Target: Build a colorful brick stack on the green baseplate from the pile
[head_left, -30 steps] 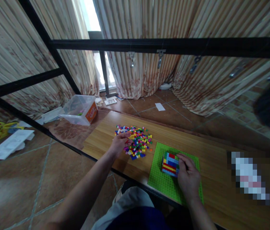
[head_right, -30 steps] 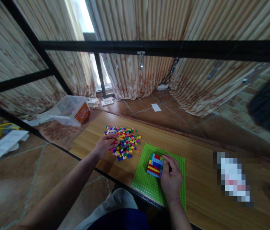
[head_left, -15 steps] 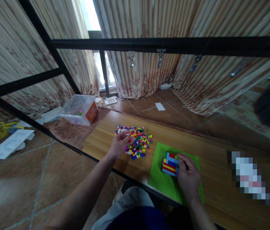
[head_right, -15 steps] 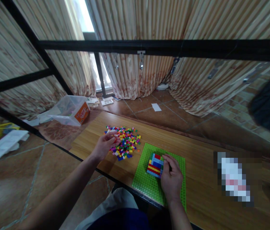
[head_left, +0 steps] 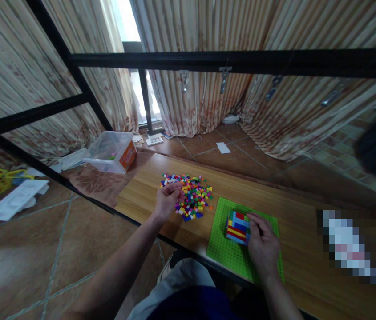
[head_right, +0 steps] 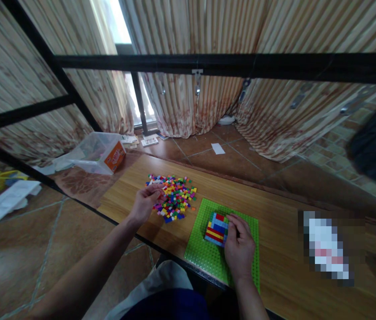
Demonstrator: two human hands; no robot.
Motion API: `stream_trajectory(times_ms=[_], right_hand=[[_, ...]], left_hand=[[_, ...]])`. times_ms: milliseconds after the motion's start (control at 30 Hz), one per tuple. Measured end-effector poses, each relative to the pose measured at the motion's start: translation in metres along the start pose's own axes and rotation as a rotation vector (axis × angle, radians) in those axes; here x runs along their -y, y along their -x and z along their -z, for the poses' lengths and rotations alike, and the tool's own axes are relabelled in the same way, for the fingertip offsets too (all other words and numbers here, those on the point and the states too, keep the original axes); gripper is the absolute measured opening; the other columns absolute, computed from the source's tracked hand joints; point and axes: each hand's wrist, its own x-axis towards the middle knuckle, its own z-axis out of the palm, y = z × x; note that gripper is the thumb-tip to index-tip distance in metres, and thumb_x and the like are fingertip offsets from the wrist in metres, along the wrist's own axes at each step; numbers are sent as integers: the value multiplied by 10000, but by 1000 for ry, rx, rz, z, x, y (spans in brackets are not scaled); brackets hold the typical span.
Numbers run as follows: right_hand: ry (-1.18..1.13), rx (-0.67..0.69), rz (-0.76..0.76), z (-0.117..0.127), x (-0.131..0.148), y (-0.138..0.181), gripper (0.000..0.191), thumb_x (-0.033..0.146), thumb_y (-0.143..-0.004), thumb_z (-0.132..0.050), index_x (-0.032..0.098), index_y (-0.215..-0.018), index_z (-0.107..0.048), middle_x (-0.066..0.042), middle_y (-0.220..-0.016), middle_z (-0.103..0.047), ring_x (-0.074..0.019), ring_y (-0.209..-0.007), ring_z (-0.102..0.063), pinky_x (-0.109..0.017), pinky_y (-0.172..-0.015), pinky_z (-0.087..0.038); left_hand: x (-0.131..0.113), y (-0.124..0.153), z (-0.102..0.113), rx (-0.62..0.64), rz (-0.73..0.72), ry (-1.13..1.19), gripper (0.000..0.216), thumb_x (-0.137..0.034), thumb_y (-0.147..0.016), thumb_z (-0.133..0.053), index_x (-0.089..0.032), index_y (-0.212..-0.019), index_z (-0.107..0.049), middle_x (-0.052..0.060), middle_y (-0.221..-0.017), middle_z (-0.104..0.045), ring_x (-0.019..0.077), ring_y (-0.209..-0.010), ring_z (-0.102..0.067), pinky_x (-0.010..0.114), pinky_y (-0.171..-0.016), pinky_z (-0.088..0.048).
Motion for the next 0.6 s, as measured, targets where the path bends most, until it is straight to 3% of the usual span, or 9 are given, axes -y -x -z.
stream_trajectory(times_ms=[300, 467, 600], right_hand=[[11, 4, 1, 0, 1, 0, 319, 399, -893, -472, 183, -958, -698, -111, -1087, -672, -229, -1050, -602, -439, -985, -433], [18, 12, -5, 1, 1, 0, 310, 393, -895, -473, 188, -964, -694, -108, -1103, -667, -225, -1050, -599, -433, -981, -434], [17, 12, -12, 0, 1, 1, 308, 392, -895, -476, 187, -970, -693, -108, -1103, -667, -221, -1046, -601, -425, -979, -436]], left_hand=[[10, -16, 1, -21, 24, -179, 97, -171, -716, -665, -143, -803, -699, -7, -652, -645, 120, -563, -616, 251, -589, -522], [12, -30, 8, -34, -207, -486, 174, -54, -688, -618, -160, -772, -727, 34, -805, -718, 173, -786, -662, 306, -798, -526], [11, -36, 13, -29, -268, -657, 371, 44, -665, -508, -147, -878, -743, 72, -928, -747, 210, -918, -679, 360, -912, -508]])
